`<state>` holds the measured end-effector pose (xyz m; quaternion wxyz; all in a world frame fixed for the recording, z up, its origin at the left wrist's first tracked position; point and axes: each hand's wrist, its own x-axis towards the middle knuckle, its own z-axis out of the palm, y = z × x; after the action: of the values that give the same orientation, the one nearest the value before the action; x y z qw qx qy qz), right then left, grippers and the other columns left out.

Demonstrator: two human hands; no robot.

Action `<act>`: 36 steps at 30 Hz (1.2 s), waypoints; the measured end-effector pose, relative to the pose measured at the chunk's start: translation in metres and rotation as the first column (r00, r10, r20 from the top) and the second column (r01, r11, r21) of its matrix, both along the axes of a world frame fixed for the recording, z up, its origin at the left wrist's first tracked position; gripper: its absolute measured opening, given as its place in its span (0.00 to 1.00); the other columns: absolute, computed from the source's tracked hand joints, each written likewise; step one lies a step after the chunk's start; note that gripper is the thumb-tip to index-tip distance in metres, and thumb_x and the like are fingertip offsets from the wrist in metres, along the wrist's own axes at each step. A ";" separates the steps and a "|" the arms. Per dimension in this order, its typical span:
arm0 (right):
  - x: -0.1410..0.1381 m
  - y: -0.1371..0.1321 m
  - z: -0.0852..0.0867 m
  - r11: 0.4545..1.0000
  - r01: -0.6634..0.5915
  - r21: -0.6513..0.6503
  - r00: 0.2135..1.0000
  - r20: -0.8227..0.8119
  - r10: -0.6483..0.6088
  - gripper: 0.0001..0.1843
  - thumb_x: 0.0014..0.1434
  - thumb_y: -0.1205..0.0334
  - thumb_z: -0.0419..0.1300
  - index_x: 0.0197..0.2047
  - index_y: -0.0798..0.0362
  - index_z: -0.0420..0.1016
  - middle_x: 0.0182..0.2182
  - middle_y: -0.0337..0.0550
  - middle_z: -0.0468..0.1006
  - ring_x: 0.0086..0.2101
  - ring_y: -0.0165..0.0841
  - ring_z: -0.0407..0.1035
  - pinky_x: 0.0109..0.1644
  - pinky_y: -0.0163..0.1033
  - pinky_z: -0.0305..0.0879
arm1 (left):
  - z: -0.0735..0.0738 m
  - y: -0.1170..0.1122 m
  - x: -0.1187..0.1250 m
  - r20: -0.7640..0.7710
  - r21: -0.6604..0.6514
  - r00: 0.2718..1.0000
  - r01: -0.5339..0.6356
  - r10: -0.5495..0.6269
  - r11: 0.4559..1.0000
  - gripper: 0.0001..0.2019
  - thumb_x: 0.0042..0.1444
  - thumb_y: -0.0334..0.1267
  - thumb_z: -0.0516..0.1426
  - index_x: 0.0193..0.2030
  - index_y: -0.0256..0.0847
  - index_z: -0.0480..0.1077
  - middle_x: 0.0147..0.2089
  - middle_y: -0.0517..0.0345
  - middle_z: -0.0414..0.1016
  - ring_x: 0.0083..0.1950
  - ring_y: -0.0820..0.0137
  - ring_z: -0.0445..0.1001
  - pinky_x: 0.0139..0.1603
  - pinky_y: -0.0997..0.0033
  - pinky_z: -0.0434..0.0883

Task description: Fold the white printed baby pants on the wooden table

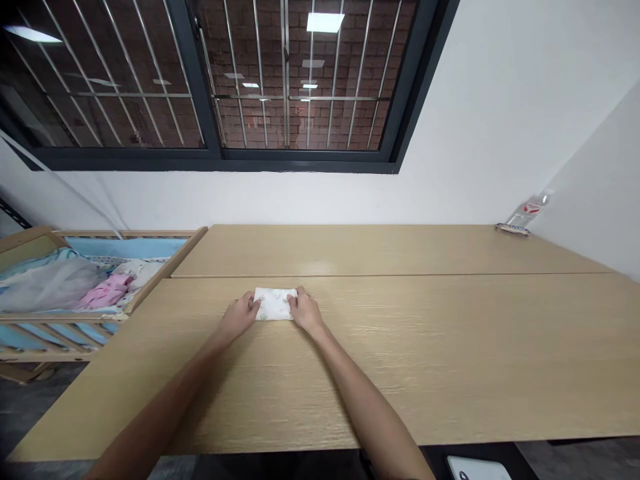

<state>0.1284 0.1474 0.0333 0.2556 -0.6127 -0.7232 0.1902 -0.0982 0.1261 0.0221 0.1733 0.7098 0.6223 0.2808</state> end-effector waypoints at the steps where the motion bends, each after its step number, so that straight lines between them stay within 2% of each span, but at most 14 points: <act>1: -0.003 0.001 -0.001 1.000 0.025 0.008 0.999 0.048 -0.025 0.11 0.70 0.54 0.51 0.46 0.51 0.69 0.36 0.48 0.80 0.36 0.39 0.73 0.37 0.38 0.61 | -0.003 0.001 0.004 -0.034 0.018 0.998 -0.048 0.049 0.999 0.12 0.67 0.43 0.49 0.45 0.40 0.70 0.40 0.47 0.80 0.42 0.59 0.78 0.45 0.62 0.70; 6: -0.012 0.001 -0.008 0.993 0.110 0.047 0.986 0.122 -0.115 0.13 0.72 0.53 0.48 0.50 0.49 0.69 0.41 0.51 0.80 0.38 0.41 0.75 0.40 0.41 0.65 | -0.012 -0.004 0.013 -0.130 0.110 0.975 -0.167 0.181 0.980 0.11 0.65 0.42 0.51 0.42 0.39 0.71 0.41 0.44 0.79 0.47 0.55 0.77 0.51 0.56 0.69; 8: -0.014 -0.003 -0.010 0.979 0.170 0.109 0.983 0.050 -0.177 0.17 0.71 0.51 0.49 0.55 0.50 0.68 0.46 0.54 0.79 0.42 0.42 0.75 0.44 0.43 0.68 | -0.011 -0.007 0.014 -0.139 0.151 0.964 -0.205 0.226 0.967 0.12 0.65 0.42 0.52 0.47 0.37 0.71 0.46 0.41 0.78 0.52 0.53 0.75 0.55 0.53 0.69; 10: -0.015 -0.007 -0.009 0.953 0.200 0.228 0.980 -0.027 -0.199 0.23 0.71 0.50 0.48 0.62 0.54 0.64 0.54 0.59 0.74 0.50 0.46 0.73 0.51 0.48 0.69 | -0.009 -0.010 0.017 -0.125 0.229 0.961 -0.212 0.245 0.950 0.18 0.66 0.42 0.50 0.56 0.34 0.67 0.57 0.35 0.73 0.62 0.51 0.70 0.61 0.50 0.67; 11: -0.016 -0.010 -0.008 0.940 0.170 0.295 0.985 -0.039 -0.166 0.26 0.71 0.50 0.47 0.65 0.56 0.62 0.58 0.62 0.71 0.55 0.48 0.69 0.56 0.51 0.67 | -0.008 -0.012 0.019 -0.114 0.290 0.969 -0.180 0.220 0.940 0.21 0.68 0.42 0.48 0.62 0.33 0.63 0.63 0.34 0.69 0.67 0.51 0.66 0.64 0.49 0.64; 13: -0.019 -0.014 -0.005 0.922 0.009 0.388 0.999 0.027 -0.021 0.29 0.71 0.51 0.45 0.69 0.58 0.58 0.65 0.63 0.64 0.64 0.50 0.60 0.66 0.54 0.59 | -0.006 -0.015 0.025 -0.121 0.415 0.989 -0.032 0.090 0.909 0.27 0.70 0.44 0.45 0.70 0.32 0.54 0.71 0.34 0.59 0.74 0.54 0.56 0.70 0.50 0.60; 15: -0.023 -0.016 -0.005 0.899 -0.214 0.382 0.974 0.160 0.163 0.31 0.71 0.54 0.45 0.72 0.58 0.55 0.70 0.60 0.58 0.69 0.48 0.51 0.71 0.56 0.50 | -0.007 -0.016 0.033 -0.187 0.465 0.980 0.146 -0.064 0.873 0.32 0.70 0.47 0.44 0.74 0.30 0.46 0.75 0.35 0.52 0.78 0.55 0.48 0.74 0.50 0.55; 17: -0.028 -0.016 -0.008 0.874 -0.375 0.309 0.916 0.269 0.298 0.32 0.70 0.56 0.46 0.74 0.57 0.53 0.72 0.56 0.55 0.71 0.46 0.45 0.73 0.56 0.43 | -0.012 -0.016 0.039 -0.265 0.408 0.952 0.252 -0.150 0.878 0.34 0.71 0.50 0.43 0.76 0.30 0.42 0.77 0.37 0.49 0.79 0.55 0.44 0.75 0.49 0.52; 20: -0.030 -0.014 -0.013 0.867 -0.450 0.215 0.868 0.333 0.368 0.32 0.70 0.56 0.47 0.74 0.56 0.54 0.72 0.55 0.57 0.72 0.44 0.45 0.75 0.56 0.40 | -0.023 -0.012 0.039 -0.316 0.297 0.934 0.262 -0.164 0.918 0.35 0.71 0.53 0.41 0.76 0.32 0.43 0.77 0.39 0.51 0.78 0.57 0.47 0.75 0.49 0.53; 26: -0.013 -0.012 -0.015 0.915 -0.365 0.170 0.908 0.284 0.309 0.33 0.74 0.51 0.39 0.76 0.58 0.50 0.73 0.52 0.52 0.73 0.40 0.41 0.75 0.52 0.39 | -0.039 -0.010 0.026 -0.328 0.251 0.942 0.163 -0.075 0.954 0.37 0.70 0.57 0.41 0.75 0.29 0.46 0.76 0.34 0.50 0.78 0.53 0.46 0.74 0.48 0.54; 30: 0.003 -0.010 -0.014 0.946 -0.311 0.091 0.929 0.242 0.282 0.38 0.73 0.44 0.38 0.77 0.59 0.44 0.74 0.55 0.47 0.73 0.42 0.38 0.75 0.54 0.41 | -0.035 -0.011 0.024 -0.335 0.311 0.941 0.159 -0.048 0.937 0.41 0.68 0.59 0.45 0.75 0.27 0.45 0.76 0.29 0.48 0.78 0.48 0.45 0.73 0.44 0.54; 32: 0.007 -0.009 -0.012 0.954 -0.276 0.117 0.943 0.224 0.246 0.40 0.72 0.42 0.40 0.77 0.59 0.43 0.75 0.58 0.44 0.73 0.46 0.37 0.74 0.57 0.42 | -0.030 -0.011 0.022 -0.355 0.343 0.931 0.217 -0.088 0.914 0.42 0.65 0.61 0.49 0.75 0.31 0.49 0.77 0.31 0.47 0.77 0.45 0.46 0.71 0.42 0.55; 34: 0.010 -0.009 -0.010 0.938 -0.288 0.196 0.945 0.216 0.245 0.40 0.71 0.42 0.44 0.76 0.59 0.46 0.75 0.59 0.44 0.73 0.48 0.37 0.73 0.58 0.43 | -0.023 -0.010 0.018 -0.378 0.341 0.908 0.316 -0.179 0.885 0.39 0.63 0.61 0.52 0.74 0.39 0.54 0.76 0.37 0.51 0.75 0.47 0.53 0.70 0.44 0.57; 36: 0.013 -0.009 -0.007 0.898 -0.359 0.256 0.926 0.216 0.309 0.38 0.70 0.44 0.50 0.74 0.56 0.53 0.73 0.58 0.51 0.72 0.48 0.43 0.73 0.57 0.46 | -0.019 -0.008 0.013 -0.378 0.314 0.892 0.376 -0.249 0.872 0.36 0.62 0.60 0.55 0.72 0.44 0.58 0.73 0.41 0.60 0.70 0.51 0.61 0.68 0.47 0.59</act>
<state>0.1415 0.1381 0.0259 0.2436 -0.4489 -0.8569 0.0700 -0.0848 0.1180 0.0027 -0.0284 0.8583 0.4514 0.2424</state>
